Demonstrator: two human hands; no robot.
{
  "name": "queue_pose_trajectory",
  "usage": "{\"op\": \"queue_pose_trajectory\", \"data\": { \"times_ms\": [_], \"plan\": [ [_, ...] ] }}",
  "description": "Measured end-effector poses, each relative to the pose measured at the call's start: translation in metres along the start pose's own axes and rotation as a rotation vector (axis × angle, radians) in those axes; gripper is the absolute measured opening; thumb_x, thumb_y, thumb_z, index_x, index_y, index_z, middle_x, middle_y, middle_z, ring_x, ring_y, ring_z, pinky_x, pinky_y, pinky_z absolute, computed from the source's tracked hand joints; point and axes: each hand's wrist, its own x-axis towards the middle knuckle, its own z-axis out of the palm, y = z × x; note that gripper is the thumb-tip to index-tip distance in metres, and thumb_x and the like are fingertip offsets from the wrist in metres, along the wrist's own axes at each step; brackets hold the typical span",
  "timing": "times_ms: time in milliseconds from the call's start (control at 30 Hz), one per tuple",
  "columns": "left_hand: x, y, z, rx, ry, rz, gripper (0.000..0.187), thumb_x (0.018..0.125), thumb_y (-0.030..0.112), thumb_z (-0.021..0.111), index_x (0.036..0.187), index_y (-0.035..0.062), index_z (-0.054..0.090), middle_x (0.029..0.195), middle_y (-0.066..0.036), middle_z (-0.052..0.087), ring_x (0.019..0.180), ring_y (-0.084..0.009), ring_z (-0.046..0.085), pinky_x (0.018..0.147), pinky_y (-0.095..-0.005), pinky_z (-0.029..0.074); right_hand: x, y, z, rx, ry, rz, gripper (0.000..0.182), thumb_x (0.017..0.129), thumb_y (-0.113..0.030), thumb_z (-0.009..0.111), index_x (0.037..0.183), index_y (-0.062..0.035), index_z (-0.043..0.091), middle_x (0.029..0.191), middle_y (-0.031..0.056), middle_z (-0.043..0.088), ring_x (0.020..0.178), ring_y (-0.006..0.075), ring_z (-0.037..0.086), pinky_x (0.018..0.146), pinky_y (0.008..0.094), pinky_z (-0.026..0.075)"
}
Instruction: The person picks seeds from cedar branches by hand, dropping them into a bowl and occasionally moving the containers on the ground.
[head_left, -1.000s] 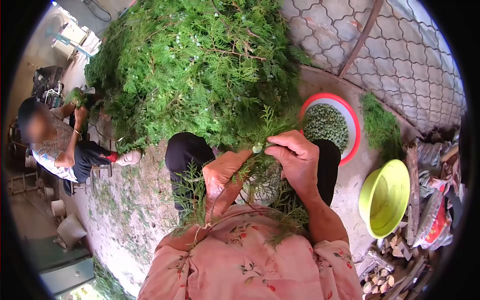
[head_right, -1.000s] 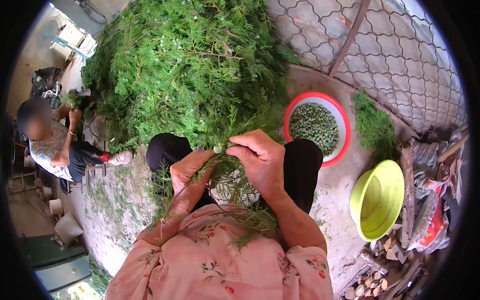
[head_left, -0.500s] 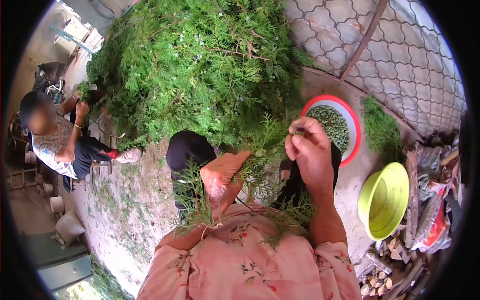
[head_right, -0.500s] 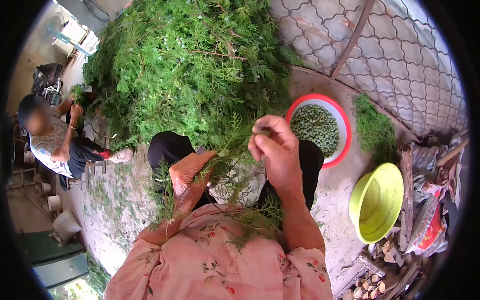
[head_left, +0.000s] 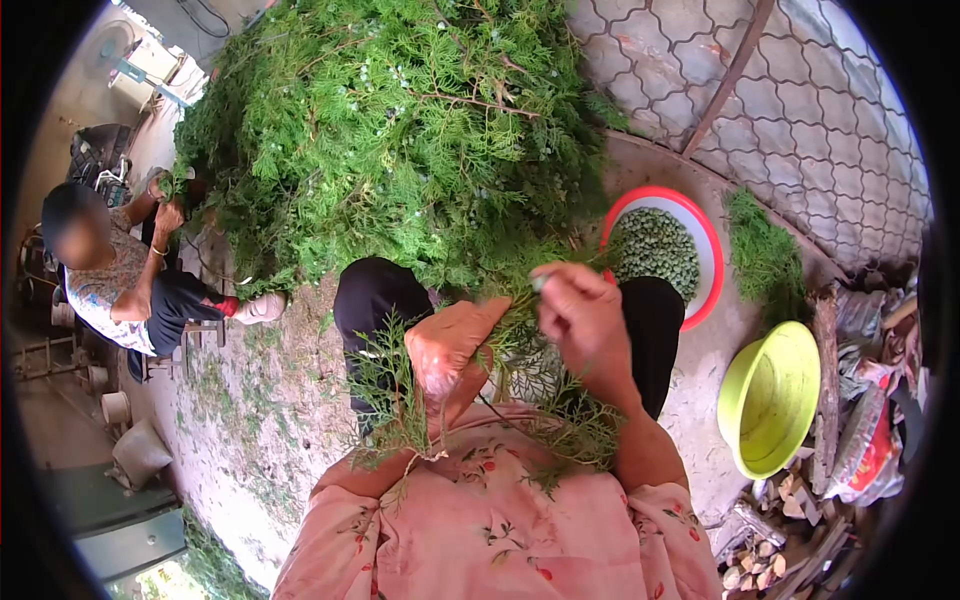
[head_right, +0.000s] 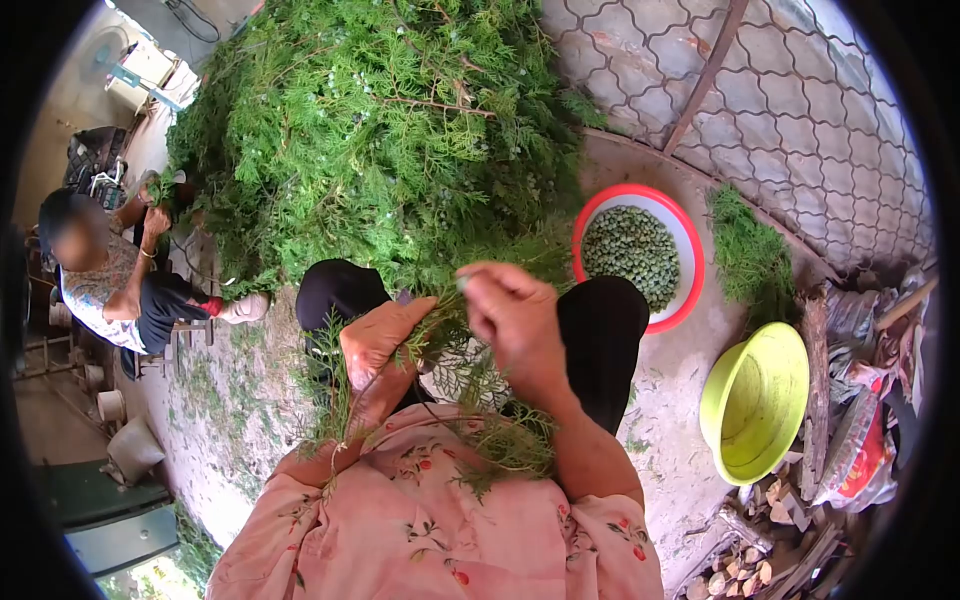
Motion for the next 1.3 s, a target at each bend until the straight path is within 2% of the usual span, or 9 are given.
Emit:
{"op": "queue_pose_trajectory", "data": {
  "times_ms": [100, 267, 367, 567, 633, 800, 833, 1033, 1300],
  "plan": [
    [-0.009, -0.008, 0.0, -0.025, -0.01, -0.09, 0.025, 0.07, -0.005, 0.066, 0.094, 0.0006, 0.065, 0.071, -0.011, 0.061, 0.06, -0.0192, 0.059, 0.057, -0.0256, 0.045, 0.009, -0.01, -0.011, 0.112, 0.149, -0.109, 0.014, 0.088, -0.009, 0.054, 0.097, 0.0002, 0.059, 0.066, 0.002, 0.052, 0.056, 0.0087, 0.047, 0.05, 0.0211, 0.036],
    [-0.003, -0.005, -0.005, -0.148, 0.018, -0.219, 0.021, 0.076, -0.004, 0.063, 0.097, -0.0013, 0.064, 0.077, -0.008, 0.065, 0.066, -0.0122, 0.059, 0.064, -0.0232, 0.046, 0.011, -0.035, -0.039, 0.348, 0.11, -0.183, 0.017, 0.088, -0.006, 0.05, 0.102, 0.0005, 0.054, 0.09, 0.0093, 0.058, 0.081, 0.0176, 0.058, 0.067, 0.0275, 0.048],
    [0.0, -0.002, -0.009, -0.495, 0.109, -0.586, 0.018, 0.08, 0.0, 0.063, 0.098, -0.0032, 0.064, 0.08, -0.004, 0.065, 0.071, -0.0068, 0.056, 0.066, -0.0221, 0.047, 0.017, -0.04, -0.088, 0.301, 0.305, -0.235, 0.016, 0.087, -0.005, 0.05, 0.1, 0.0016, 0.054, 0.088, 0.0089, 0.058, 0.082, 0.0188, 0.058, 0.069, 0.0279, 0.049],
    [0.006, -0.01, -0.018, -0.667, 0.159, -0.686, 0.014, 0.082, 0.005, 0.063, 0.094, -0.0018, 0.065, 0.075, -0.003, 0.064, 0.068, -0.0077, 0.056, 0.064, -0.0218, 0.045, 0.034, -0.044, -0.187, 0.149, 0.675, -0.3, 0.03, 0.089, -0.011, 0.05, 0.114, 0.0061, 0.046, 0.105, 0.0141, 0.051, 0.095, 0.0237, 0.054, 0.084, 0.033, 0.049],
    [0.011, -0.008, -0.024, -0.739, 0.168, -0.773, 0.009, 0.081, 0.008, 0.064, 0.086, -0.0006, 0.065, 0.074, -0.004, 0.063, 0.068, -0.0113, 0.058, 0.064, -0.0241, 0.046, 0.033, -0.044, -0.218, -0.511, 0.644, -0.236, 0.037, 0.091, -0.013, 0.049, 0.12, 0.0076, 0.04, 0.111, 0.0147, 0.047, 0.103, 0.0282, 0.051, 0.089, 0.0365, 0.047],
    [0.024, -0.007, -0.024, -0.826, 0.284, -0.877, 0.014, 0.08, 0.012, 0.067, 0.087, 0.0007, 0.062, 0.078, -0.006, 0.063, 0.07, -0.0149, 0.061, 0.064, -0.0277, 0.049, 0.046, -0.032, -0.286, -0.238, 0.779, -0.255, 0.037, 0.09, -0.013, 0.05, 0.121, 0.0064, 0.041, 0.111, 0.0132, 0.048, 0.102, 0.0277, 0.05, 0.085, 0.0368, 0.048],
    [0.028, -0.006, -0.023, -0.842, 0.357, -0.916, 0.021, 0.079, 0.016, 0.069, 0.092, 0.0016, 0.06, 0.082, -0.007, 0.063, 0.07, -0.0162, 0.061, 0.063, -0.0297, 0.051, 0.046, -0.035, -0.279, 0.038, 0.821, -0.271, 0.037, 0.09, -0.013, 0.051, 0.121, 0.0053, 0.042, 0.111, 0.0128, 0.049, 0.101, 0.0263, 0.052, 0.084, 0.0364, 0.049],
    [0.047, -0.013, -0.023, -0.997, 0.221, -1.029, 0.049, 0.081, 0.037, 0.065, 0.114, 0.0029, 0.053, 0.094, -0.008, 0.062, 0.081, -0.019, 0.059, 0.066, -0.0324, 0.049, 0.026, -0.042, -0.137, -0.183, 0.567, -0.378, 0.024, 0.088, -0.01, 0.053, 0.109, 0.0016, 0.054, 0.092, 0.0069, 0.058, 0.082, 0.017, 0.058, 0.073, 0.0298, 0.051],
    [0.052, -0.027, -0.006, -1.095, 0.281, -1.181, 0.043, 0.084, 0.039, 0.061, 0.111, 0.0065, 0.055, 0.095, -0.006, 0.061, 0.078, -0.0164, 0.056, 0.067, -0.0317, 0.047, -0.013, -0.01, -0.01, -0.575, 0.134, -0.376, 0.015, 0.083, -0.004, 0.058, 0.096, 0.0031, 0.06, 0.087, 0.0083, 0.06, 0.077, 0.0137, 0.059, 0.07, 0.0263, 0.048]
  ]
}}
